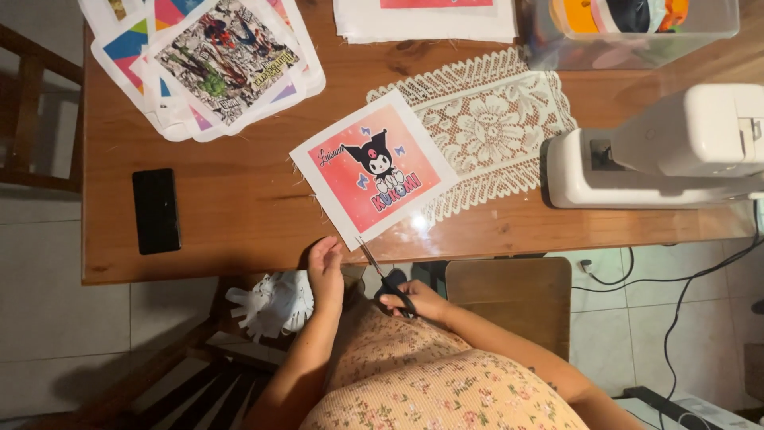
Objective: Cutting out printed cartoon designs from a sheet using scissors
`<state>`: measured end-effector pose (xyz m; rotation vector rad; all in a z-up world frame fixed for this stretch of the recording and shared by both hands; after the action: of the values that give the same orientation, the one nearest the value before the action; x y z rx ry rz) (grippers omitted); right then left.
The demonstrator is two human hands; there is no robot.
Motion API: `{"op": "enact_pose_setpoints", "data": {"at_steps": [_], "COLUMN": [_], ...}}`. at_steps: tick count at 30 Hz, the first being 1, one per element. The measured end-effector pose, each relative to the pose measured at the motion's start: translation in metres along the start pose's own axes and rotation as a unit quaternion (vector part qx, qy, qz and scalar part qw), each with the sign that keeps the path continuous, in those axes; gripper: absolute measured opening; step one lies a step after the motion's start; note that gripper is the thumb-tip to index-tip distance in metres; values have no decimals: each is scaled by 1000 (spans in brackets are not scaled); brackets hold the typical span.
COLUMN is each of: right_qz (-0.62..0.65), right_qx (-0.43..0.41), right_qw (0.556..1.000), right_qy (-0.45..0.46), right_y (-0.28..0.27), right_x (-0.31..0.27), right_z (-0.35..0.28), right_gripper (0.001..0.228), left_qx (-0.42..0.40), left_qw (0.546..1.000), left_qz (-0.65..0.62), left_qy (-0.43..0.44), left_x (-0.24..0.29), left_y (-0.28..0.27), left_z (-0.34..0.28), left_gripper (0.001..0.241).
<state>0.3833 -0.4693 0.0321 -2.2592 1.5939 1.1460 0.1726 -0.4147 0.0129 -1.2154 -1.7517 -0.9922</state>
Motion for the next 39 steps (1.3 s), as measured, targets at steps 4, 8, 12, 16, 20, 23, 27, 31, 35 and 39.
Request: {"op": "enact_pose_setpoints", "data": {"at_steps": [4, 8, 12, 16, 20, 23, 27, 31, 35, 39], "right_qz": [44, 21, 25, 5, -13, -23, -32, -42, -59, -71], "right_qx": [42, 48, 57, 67, 67, 72, 85, 90, 90, 92], "right_qw": [998, 999, 998, 998, 997, 996, 994, 993, 991, 990], "right_qy": [-16, -9, 5, 19, 34, 42, 59, 64, 75, 82], "right_y": [14, 22, 33, 36, 42, 38, 41, 40, 38, 39], "right_x": [-12, -20, -46, -53, -69, -55, -57, -53, -50, -52], "right_z": [4, 7, -11, -13, -25, -15, -16, -11, -10, -13], "right_gripper": [40, 42, 42, 43, 44, 45, 45, 46, 46, 48], "left_qx": [48, 18, 6, -21, -40, -42, -46, -50, -61, -63], "left_qw": [996, 989, 984, 973, 972, 971, 969, 970, 970, 970], "left_qz": [56, 78, 103, 131, 141, 151, 163, 160, 162, 149], "left_qy": [-51, -127, -149, -190, -183, -182, -179, -175, -173, -181], "left_x": [-20, -42, -30, 1, -4, 0, 12, 10, 9, 15], "left_y": [-18, -24, -22, -9, -3, -1, 2, -1, -4, -2], "left_z": [9, 26, 32, 26, 31, 32, 28, 30, 29, 27], "left_gripper": [32, 34, 39, 48, 45, 41, 40, 39, 41, 45]}}
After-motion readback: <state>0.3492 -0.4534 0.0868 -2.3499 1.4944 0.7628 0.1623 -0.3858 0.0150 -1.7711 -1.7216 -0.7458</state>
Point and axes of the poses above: each hand's wrist, its own z-axis towards the middle knuckle, its own y-axis out of the palm, x = y × z, the point moved 3 cm from there along z, towards the middle knuckle, and after that the axes turned 9 degrees about -x, right-handed, at the moved point
